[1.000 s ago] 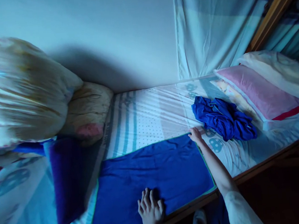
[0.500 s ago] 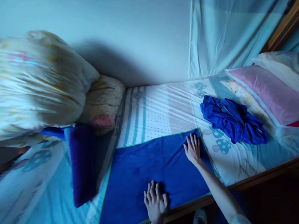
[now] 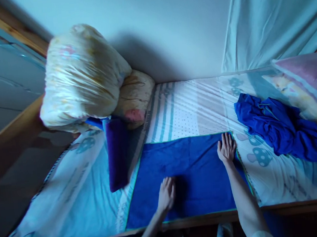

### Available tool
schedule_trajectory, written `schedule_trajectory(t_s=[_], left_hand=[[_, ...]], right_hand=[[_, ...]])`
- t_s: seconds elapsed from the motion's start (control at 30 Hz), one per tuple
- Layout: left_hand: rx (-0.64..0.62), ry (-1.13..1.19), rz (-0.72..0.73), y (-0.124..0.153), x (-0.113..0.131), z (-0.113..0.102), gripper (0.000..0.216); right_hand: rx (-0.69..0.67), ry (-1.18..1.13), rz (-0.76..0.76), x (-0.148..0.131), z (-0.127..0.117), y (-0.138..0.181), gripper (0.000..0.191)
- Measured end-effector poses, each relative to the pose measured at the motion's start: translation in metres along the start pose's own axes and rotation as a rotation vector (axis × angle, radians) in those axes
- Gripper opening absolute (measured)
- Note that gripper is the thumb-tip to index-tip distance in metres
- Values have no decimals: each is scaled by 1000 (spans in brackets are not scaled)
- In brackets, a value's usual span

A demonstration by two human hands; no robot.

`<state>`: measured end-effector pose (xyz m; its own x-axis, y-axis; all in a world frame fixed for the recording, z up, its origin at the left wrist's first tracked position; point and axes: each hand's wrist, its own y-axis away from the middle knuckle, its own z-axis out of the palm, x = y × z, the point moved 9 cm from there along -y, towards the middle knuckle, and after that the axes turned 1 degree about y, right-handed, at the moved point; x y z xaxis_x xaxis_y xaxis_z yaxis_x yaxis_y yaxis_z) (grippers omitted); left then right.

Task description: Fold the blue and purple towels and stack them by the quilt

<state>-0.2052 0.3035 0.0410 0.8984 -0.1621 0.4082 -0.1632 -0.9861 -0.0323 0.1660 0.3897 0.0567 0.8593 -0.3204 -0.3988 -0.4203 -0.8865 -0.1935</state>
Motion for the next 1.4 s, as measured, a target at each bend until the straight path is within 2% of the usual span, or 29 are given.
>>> schedule_trajectory(t_s=[0.17,0.27,0.4,0.57,0.63,0.7,0.77,0.87,0.93,1.0,1.07,1.13,1.17,1.23,1.3,1.4], left_hand=[[115,-25,18,-134,-88,-85,35],[25,-79,33,-191,-129,-99,37],[-163,-90,136,-223,-154,-80,33],[-287,-81,206,-239,-161,-62,35],[-267,-87,220,-244,-160,-65,45],[-165,-104,201,-249,-159,-76,58],[-51,-132,138,-251,-156,-90,63],[3,-169,-11,-246,-145,-99,54],[54,-173,-125,-233,-133,-102,44],[163,-160,-185,-209,-114,-103,40],[219,-130,-107,-173,-87,-94,44],[122,-84,47,-134,-62,-69,48],[72,-69,87,-114,-55,-57,50],[47,-67,73,-84,-55,-44,54],[64,-76,21,-69,-60,-40,56],[85,-72,-13,-68,-63,-41,58]], right_hand=[[209,-25,215,25,-13,-17,51],[279,-2,327,38,-17,-30,43],[323,16,390,51,-18,-44,30],[319,23,394,61,-15,-52,19],[334,-9,398,64,-14,-52,19],[361,-46,398,66,-15,-51,21],[376,-70,393,67,-16,-51,22],[344,-69,379,66,-14,-52,23],[312,-44,368,64,-12,-52,24],[299,-10,357,62,-12,-52,24],[305,21,342,60,-13,-52,25],[315,43,324,58,-13,-53,25],[319,50,315,57,-13,-53,25],[322,57,307,56,-13,-53,25],[319,59,319,56,-13,-52,24],[298,54,350,58,-14,-52,23]])
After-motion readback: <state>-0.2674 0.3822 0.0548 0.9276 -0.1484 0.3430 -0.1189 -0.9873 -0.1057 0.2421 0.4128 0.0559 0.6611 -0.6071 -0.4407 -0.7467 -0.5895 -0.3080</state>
